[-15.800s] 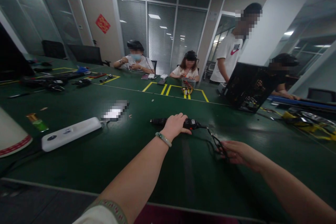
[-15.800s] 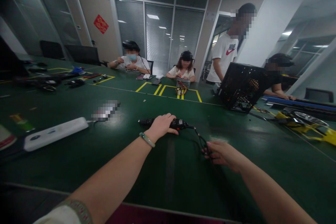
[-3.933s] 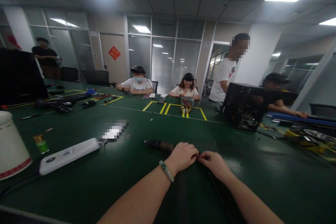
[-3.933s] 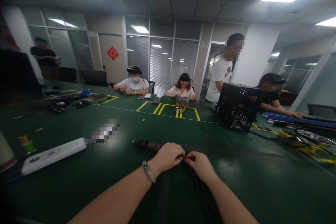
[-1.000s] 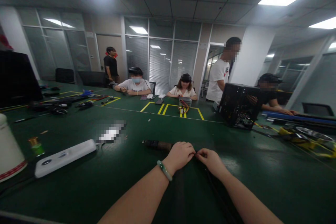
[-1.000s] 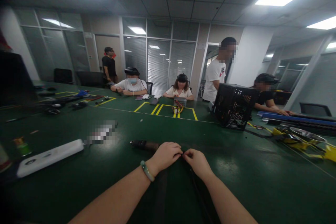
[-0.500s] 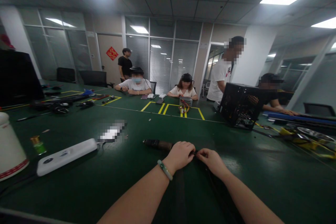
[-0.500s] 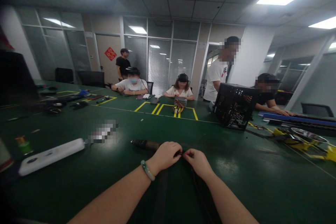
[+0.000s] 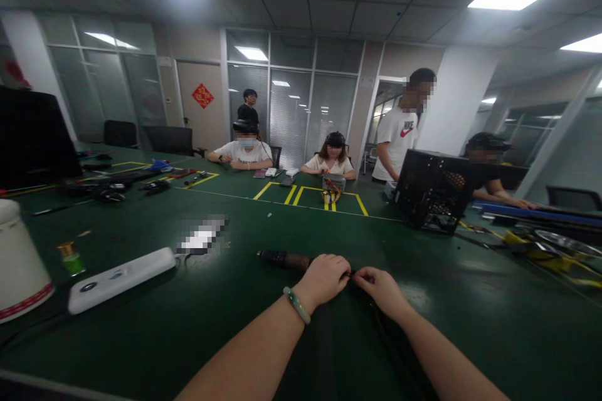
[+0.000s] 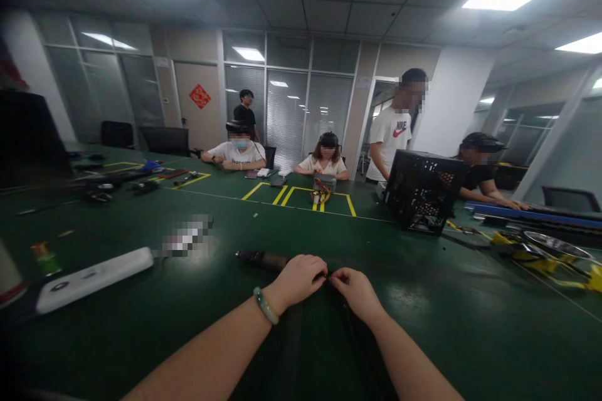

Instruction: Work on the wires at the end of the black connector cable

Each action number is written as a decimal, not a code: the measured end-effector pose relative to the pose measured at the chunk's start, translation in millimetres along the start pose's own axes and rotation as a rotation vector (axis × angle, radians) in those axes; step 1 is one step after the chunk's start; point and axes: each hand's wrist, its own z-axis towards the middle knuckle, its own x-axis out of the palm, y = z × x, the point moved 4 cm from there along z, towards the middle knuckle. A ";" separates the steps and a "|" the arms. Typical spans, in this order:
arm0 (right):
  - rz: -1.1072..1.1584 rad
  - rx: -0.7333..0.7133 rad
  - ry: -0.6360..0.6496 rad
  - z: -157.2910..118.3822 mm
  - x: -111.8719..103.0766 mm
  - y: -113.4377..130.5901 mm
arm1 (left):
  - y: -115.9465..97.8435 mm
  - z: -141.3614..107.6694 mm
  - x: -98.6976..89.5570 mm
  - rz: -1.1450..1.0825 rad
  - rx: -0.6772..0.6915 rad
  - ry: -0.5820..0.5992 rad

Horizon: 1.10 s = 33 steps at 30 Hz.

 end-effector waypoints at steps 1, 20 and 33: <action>0.000 0.002 0.002 -0.3 -0.2 0.6 | 0.0 0.1 0.2 0.003 -0.001 0.005; -0.040 -0.002 0.032 1.2 3.8 -2.3 | -0.6 1.0 -0.9 -0.009 -0.014 -0.009; -0.052 -0.019 -0.001 1.4 3.3 -5.4 | -0.1 0.3 -0.2 -0.006 -0.015 -0.019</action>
